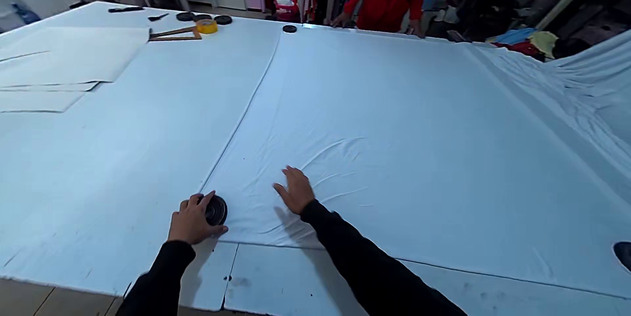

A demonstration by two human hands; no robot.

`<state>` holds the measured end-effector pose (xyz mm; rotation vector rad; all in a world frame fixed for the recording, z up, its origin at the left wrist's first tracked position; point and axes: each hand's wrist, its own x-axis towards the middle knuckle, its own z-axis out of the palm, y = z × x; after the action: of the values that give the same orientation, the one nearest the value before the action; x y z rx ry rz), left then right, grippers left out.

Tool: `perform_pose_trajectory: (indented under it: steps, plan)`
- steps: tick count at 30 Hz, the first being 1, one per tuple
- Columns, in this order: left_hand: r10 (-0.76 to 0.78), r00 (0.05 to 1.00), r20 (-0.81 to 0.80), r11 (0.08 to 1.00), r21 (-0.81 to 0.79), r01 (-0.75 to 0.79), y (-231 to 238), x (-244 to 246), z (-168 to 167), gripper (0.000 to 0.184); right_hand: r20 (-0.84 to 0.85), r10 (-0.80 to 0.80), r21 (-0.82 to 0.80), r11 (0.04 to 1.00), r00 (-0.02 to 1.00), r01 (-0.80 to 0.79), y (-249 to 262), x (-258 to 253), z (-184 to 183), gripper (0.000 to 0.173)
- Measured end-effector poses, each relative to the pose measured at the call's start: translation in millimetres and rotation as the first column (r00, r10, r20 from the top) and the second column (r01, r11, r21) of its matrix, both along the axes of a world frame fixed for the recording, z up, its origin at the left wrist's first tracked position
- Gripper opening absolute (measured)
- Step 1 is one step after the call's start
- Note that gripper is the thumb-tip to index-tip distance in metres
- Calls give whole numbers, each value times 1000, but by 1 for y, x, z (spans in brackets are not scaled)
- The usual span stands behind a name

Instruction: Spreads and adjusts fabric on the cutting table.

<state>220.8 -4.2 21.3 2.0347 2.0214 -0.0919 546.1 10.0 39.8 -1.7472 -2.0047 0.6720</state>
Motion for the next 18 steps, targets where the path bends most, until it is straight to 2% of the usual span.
perform_pose_trajectory:
  steps: [4, 7, 11, 18]
  plan:
    - [-30, 998, 57, 996, 87, 25, -1, -12, -14, 119, 107, -51, -21, 998, 993, 54, 105, -93, -19, 81]
    - [-69, 993, 94, 975, 215, 47, 0, -19, -26, 117, 154, -133, -13, 991, 979, 136, 149, -139, -35, 89]
    - [-114, 983, 147, 968, 237, 77, 3, -25, -31, 118, 202, -126, -3, 992, 971, 130, 173, -176, -64, 96]
    - [-138, 964, 227, 964, 253, 79, 10, -29, -33, 115, 239, -160, -13, 986, 958, 168, 186, -184, -67, 94]
